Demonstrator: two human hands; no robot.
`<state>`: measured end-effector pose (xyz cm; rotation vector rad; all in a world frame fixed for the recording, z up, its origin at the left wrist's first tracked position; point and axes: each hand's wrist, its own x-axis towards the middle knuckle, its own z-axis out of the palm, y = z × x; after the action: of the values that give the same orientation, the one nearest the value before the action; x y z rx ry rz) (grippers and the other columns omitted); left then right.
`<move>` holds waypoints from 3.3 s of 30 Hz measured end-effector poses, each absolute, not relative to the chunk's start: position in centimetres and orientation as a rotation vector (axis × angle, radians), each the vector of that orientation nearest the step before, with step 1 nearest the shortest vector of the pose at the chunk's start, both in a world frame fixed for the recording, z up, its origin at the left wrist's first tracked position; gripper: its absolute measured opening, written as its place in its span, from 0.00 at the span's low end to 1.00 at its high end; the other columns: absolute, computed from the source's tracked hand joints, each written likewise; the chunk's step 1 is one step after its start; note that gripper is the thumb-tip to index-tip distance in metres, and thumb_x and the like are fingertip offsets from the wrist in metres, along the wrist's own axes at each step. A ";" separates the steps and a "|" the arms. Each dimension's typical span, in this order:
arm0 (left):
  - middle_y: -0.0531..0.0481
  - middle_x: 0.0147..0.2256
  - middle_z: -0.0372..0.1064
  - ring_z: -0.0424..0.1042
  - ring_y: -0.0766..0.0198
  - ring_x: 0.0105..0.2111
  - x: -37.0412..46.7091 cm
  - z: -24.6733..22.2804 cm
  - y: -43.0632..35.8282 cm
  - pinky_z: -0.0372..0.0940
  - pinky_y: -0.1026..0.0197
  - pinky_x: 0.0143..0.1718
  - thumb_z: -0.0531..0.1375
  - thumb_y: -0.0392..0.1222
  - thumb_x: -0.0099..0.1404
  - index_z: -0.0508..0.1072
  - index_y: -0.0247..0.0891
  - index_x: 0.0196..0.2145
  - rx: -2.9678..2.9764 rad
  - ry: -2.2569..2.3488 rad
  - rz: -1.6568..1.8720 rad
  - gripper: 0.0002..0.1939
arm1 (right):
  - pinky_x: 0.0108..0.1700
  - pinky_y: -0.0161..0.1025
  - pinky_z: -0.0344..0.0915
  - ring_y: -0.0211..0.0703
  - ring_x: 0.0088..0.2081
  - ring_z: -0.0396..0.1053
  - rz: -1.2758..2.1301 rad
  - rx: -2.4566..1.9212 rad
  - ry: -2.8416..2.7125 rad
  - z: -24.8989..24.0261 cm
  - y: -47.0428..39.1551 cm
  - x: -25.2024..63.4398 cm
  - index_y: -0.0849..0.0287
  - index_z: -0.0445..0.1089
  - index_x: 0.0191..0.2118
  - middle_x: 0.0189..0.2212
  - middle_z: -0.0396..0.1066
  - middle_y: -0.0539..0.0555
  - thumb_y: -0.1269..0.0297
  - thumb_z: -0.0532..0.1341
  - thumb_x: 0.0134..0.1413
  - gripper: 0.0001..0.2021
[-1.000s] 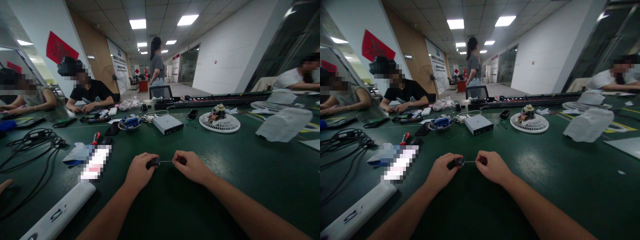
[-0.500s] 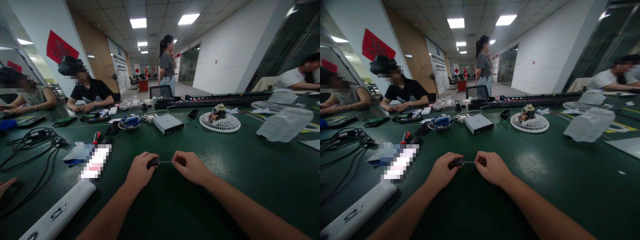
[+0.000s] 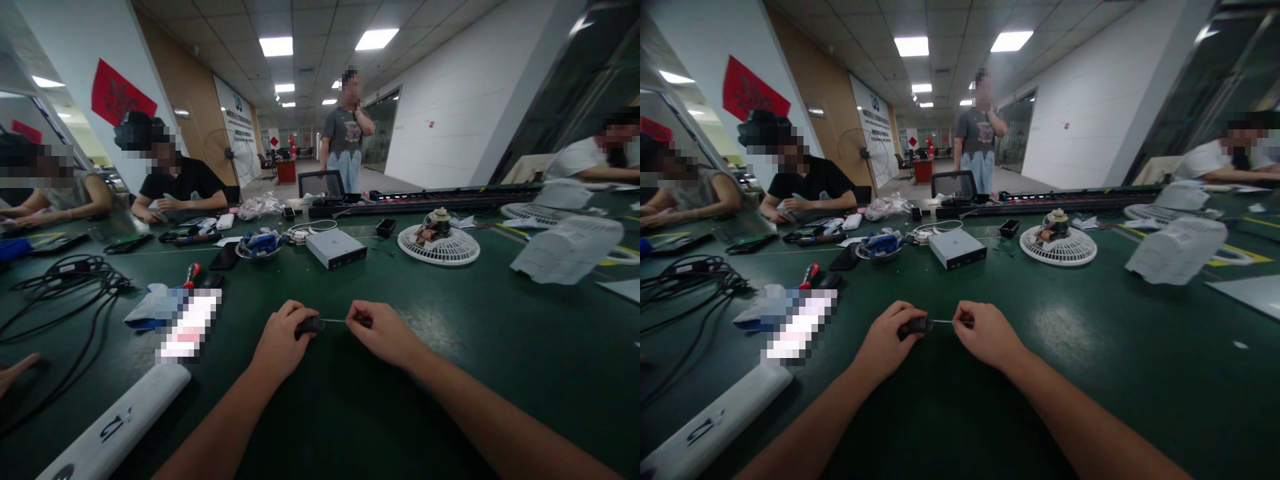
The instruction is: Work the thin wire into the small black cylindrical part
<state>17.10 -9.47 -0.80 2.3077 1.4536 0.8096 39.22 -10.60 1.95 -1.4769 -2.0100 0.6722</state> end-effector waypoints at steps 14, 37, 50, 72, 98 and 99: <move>0.50 0.47 0.68 0.69 0.58 0.43 16.9 -0.9 -9.3 0.64 0.55 0.46 0.61 0.36 0.61 0.72 0.47 0.47 2.242 1.622 0.836 0.16 | 0.26 0.38 0.53 0.40 0.25 0.65 0.453 -1.703 -2.085 2.1 -11.3 38.2 0.57 0.67 0.27 0.24 0.70 0.52 0.54 0.58 0.57 0.13; 0.50 0.45 0.70 0.68 0.59 0.43 17.8 -0.4 -10.1 0.63 0.56 0.47 0.64 0.36 0.59 0.72 0.46 0.48 2.286 1.213 0.843 0.18 | 0.40 0.39 0.65 0.43 0.38 0.73 0.882 -1.135 -1.650 0.3 -11.2 37.1 0.56 0.47 0.19 0.34 0.75 0.52 0.73 0.62 0.45 0.19; 0.50 0.45 0.70 0.68 0.59 0.44 17.6 -0.4 -10.1 0.63 0.55 0.48 0.65 0.37 0.60 0.72 0.45 0.48 2.312 1.157 0.817 0.18 | 0.37 0.38 0.65 0.44 0.36 0.74 0.778 -1.190 -1.766 1.1 -11.2 37.5 0.55 0.48 0.18 0.27 0.74 0.52 0.71 0.63 0.47 0.20; 0.51 0.47 0.72 0.69 0.60 0.47 17.5 0.1 -10.3 0.62 0.56 0.50 0.64 0.34 0.59 0.73 0.46 0.49 2.366 0.965 0.722 0.19 | 0.25 0.33 0.53 0.34 0.23 0.55 0.956 -1.340 -1.897 0.3 -10.4 38.1 0.56 0.54 0.20 0.18 0.56 0.43 0.63 0.64 0.44 0.15; 0.49 0.45 0.72 0.70 0.58 0.46 17.0 -0.5 -9.4 0.65 0.52 0.50 0.64 0.35 0.59 0.73 0.43 0.47 2.227 1.310 1.013 0.17 | 0.33 0.38 0.61 0.39 0.30 0.67 0.368 -1.261 -2.255 2.6 -10.9 39.7 0.56 0.72 0.33 0.29 0.71 0.51 0.67 0.58 0.56 0.05; 0.49 0.45 0.72 0.70 0.58 0.46 17.0 -0.5 -9.4 0.65 0.52 0.50 0.64 0.34 0.59 0.73 0.43 0.47 2.245 1.300 0.991 0.18 | 0.33 0.38 0.61 0.39 0.30 0.67 0.376 -1.252 -2.255 2.6 -10.9 39.7 0.56 0.73 0.33 0.29 0.71 0.51 0.67 0.58 0.56 0.06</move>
<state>16.96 -9.41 -0.54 2.2448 1.2995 0.9914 39.68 -10.87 2.56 -1.2516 -2.2549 0.3761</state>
